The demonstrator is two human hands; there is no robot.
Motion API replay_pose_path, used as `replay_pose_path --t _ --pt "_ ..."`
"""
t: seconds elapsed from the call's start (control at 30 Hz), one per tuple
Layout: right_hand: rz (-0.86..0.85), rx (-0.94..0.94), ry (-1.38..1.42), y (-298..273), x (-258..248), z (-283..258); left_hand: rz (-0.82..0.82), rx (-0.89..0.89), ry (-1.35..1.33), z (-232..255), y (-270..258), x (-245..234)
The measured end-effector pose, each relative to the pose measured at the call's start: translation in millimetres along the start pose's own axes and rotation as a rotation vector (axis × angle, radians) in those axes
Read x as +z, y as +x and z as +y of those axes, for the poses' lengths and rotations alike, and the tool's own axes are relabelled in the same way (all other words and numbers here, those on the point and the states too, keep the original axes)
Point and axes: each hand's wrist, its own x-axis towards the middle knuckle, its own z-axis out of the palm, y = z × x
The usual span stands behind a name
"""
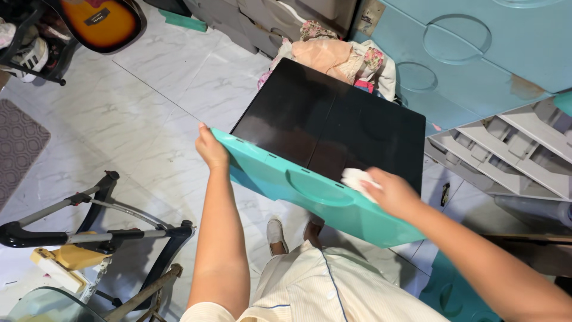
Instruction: The person removes clothes from a teal drawer, wipes the interior and exterior with a cloth, and places the drawer back into the cabinet. They then pick up a pink garment and place it on a wooden board.
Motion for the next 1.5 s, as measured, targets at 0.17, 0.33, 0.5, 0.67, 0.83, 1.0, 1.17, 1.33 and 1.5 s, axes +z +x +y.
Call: replay_pose_path --t 0.17,0.33,0.5,0.67,0.83,1.0,1.17,1.33,1.5 --pt "-0.054 0.098 -0.066 -48 -25 68 -0.042 -0.076 0.008 12 -3 -2" --pt "0.101 0.407 -0.346 19 -36 108 -0.030 -0.076 0.009 12 -18 4" --pt "0.262 0.244 0.365 129 49 26 -0.034 -0.074 -0.015 8 -27 -2" --pt "0.170 -0.357 0.306 169 122 -125 -0.042 -0.022 0.004 -15 -30 -10" --pt "0.176 -0.435 0.059 233 136 -152 -0.070 -0.036 -0.069 -25 -49 -16" --pt "0.439 -0.180 -0.199 349 124 -47 -0.064 -0.058 -0.106 -35 -67 -26" --pt "0.432 0.513 -0.206 373 61 100 -0.054 -0.082 -0.099 -44 -67 -33" --pt "0.531 0.732 -0.328 280 6 216 -0.066 -0.056 -0.120 -53 -71 -30" --pt "0.696 0.738 -0.238 251 8 192 -0.094 -0.020 -0.128 -63 -89 -27"
